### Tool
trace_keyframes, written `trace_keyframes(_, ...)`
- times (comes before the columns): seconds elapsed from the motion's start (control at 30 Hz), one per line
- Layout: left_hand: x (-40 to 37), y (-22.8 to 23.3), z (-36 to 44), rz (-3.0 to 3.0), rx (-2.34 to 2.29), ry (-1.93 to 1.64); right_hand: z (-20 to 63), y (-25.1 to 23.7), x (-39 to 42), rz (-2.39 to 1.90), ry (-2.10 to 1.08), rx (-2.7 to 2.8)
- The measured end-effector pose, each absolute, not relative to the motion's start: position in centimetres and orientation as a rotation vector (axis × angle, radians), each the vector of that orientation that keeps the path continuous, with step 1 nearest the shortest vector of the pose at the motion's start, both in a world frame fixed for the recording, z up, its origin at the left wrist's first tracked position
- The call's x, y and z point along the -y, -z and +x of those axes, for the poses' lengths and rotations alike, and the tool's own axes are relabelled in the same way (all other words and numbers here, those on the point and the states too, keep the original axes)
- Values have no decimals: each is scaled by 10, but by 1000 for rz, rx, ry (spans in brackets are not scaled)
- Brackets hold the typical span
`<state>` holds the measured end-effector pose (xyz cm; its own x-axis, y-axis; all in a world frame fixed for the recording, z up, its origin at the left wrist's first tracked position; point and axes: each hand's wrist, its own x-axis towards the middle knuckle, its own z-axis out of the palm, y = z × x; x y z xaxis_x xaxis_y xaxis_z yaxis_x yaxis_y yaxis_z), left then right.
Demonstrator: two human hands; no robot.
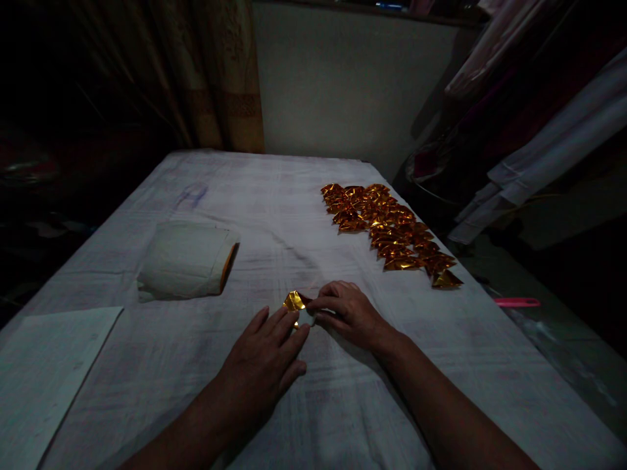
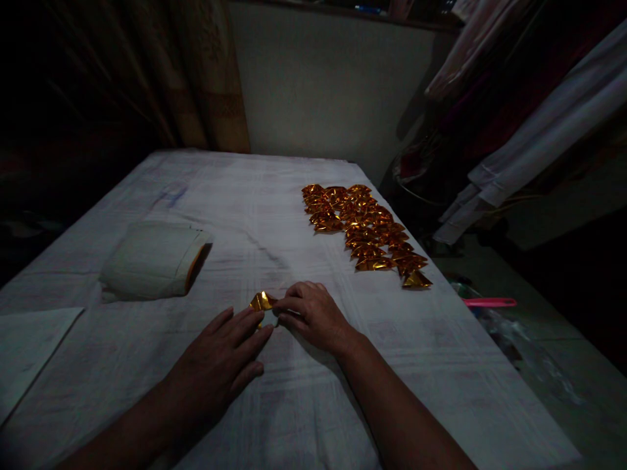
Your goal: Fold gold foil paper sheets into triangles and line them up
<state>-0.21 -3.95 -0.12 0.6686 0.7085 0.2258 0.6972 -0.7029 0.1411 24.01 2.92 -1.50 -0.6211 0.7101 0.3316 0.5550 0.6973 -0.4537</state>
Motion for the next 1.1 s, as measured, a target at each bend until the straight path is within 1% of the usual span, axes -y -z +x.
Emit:
trace_keyframes(0.13,39,0,-4,2849,-1176,-377,242,15,-32,-932,-417,2428)
trace_keyframes(0.33,37,-3,-5,2834,-1167,-356,236,16,-34,-1052,-496,2373)
trace_keyframes(0.5,36,-5,-4,2810,-1160,-352,235,13,-33,-1060,-539,2364)
trace_keyframes(0.8,36,-7,-4,2821,-1149,-298,226,14,-28,-1209,-518,2307)
trace_keyframes(1.1,37,-7,1,2785,-1192,-357,222,14,-26,-1237,-499,2269)
